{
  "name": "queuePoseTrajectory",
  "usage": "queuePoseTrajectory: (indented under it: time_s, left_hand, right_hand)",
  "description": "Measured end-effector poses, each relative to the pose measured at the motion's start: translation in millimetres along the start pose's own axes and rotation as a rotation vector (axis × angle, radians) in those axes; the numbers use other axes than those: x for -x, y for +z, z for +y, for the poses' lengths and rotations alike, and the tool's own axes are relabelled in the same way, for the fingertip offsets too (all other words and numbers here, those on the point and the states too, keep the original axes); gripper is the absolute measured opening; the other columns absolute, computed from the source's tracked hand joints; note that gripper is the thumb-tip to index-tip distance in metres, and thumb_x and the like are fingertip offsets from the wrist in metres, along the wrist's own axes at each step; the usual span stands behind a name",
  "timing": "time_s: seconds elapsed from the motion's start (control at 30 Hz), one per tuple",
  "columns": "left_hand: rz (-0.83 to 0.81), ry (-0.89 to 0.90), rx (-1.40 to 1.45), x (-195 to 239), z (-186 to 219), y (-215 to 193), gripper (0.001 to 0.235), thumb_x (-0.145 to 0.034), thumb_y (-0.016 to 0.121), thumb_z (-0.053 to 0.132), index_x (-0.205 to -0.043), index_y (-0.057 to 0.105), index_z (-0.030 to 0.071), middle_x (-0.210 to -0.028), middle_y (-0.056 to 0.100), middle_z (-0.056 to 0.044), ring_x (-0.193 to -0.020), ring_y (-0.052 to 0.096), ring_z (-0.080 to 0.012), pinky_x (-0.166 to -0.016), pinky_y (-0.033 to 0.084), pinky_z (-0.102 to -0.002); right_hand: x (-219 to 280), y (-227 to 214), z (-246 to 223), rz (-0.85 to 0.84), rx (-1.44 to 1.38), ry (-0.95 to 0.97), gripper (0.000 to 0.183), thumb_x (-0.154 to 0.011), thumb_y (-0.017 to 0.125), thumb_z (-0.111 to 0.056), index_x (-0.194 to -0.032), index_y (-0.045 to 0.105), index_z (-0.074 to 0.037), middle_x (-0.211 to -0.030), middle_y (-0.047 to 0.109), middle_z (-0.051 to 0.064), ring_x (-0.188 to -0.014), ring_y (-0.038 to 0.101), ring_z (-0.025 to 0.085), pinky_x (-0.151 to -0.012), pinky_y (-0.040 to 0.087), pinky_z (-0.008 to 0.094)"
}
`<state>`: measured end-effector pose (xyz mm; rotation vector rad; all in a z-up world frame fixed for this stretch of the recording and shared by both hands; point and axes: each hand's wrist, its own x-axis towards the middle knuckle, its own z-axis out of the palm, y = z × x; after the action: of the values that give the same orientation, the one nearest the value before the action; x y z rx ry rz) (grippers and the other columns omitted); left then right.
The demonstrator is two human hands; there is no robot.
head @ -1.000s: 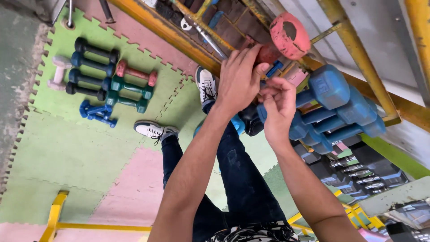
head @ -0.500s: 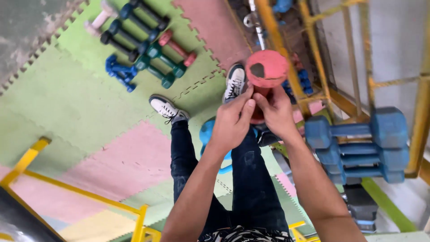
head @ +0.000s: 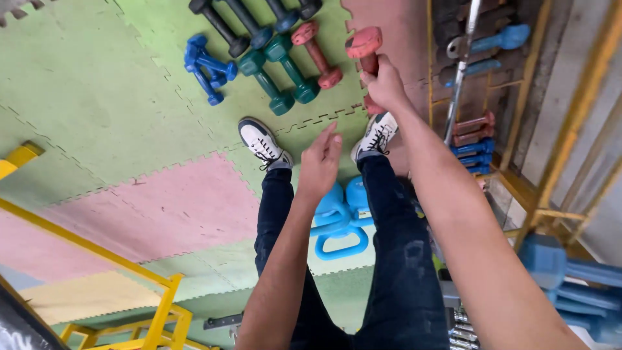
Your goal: The person organizes gym equipment in a workout area. They first place a white cloth and a spray bottle on a yellow metal frame. Then, they pick up various dumbbells and kettlebells from the floor and arrange them neatly on a yellow dumbbell rack.
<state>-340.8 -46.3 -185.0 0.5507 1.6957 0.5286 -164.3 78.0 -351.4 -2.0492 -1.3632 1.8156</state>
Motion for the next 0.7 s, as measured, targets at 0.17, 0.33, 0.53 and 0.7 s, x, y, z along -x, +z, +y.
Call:
queuePoseTrajectory:
  time_s: [0.17,0.33,0.53,0.7]
  left_hand:
    - [-0.005,0.019,0.032,-55,-35,-5,0.042,-0.103,0.059,0.025,-0.139,0.059,0.005,-0.108,0.077,-0.018,-0.093,0.076,-0.0225,-0.083,0.058,-0.034]
    - [-0.004,0.011,0.062,-97,-50,-4,0.041,-0.102,0.058,0.021,-0.139,0.059,0.004,-0.111,0.077,-0.018,-0.099,0.077,-0.0263,-0.088,0.058,-0.034]
    - [-0.034,0.071,0.055,-107,-45,-12,0.04,-0.103,0.058,0.02,-0.139,0.059,0.003,-0.109,0.077,-0.017,-0.095,0.077,-0.0248,-0.086,0.058,-0.034]
    - [-0.053,0.029,0.0,-102,-51,-12,0.04,-0.102,0.058,0.021,-0.139,0.059,0.005,-0.11,0.076,-0.016,-0.089,0.076,-0.0241,-0.081,0.058,-0.034]
  right_hand:
    - [-83,41,53,0.049,0.25,-0.055,0.032,-0.094,0.073,-0.015,-0.119,0.057,-0.001,-0.105,0.073,0.018,-0.101,0.072,0.035,-0.087,0.055,0.046]
    - [-121,71,53,0.088,0.327,-0.06,0.034,-0.094,0.075,-0.016,-0.119,0.057,-0.003,-0.106,0.073,0.019,-0.103,0.07,0.038,-0.086,0.053,0.047]
    - [-149,95,79,0.119,0.325,0.002,0.033,-0.098,0.069,-0.017,-0.125,0.054,-0.006,-0.11,0.072,0.018,-0.105,0.07,0.039,-0.086,0.054,0.049]
    - [-165,88,131,0.089,0.403,-0.16,0.055,-0.104,0.056,-0.008,-0.154,0.034,-0.008,-0.14,0.058,0.023,-0.119,0.063,0.04,-0.09,0.057,0.046]
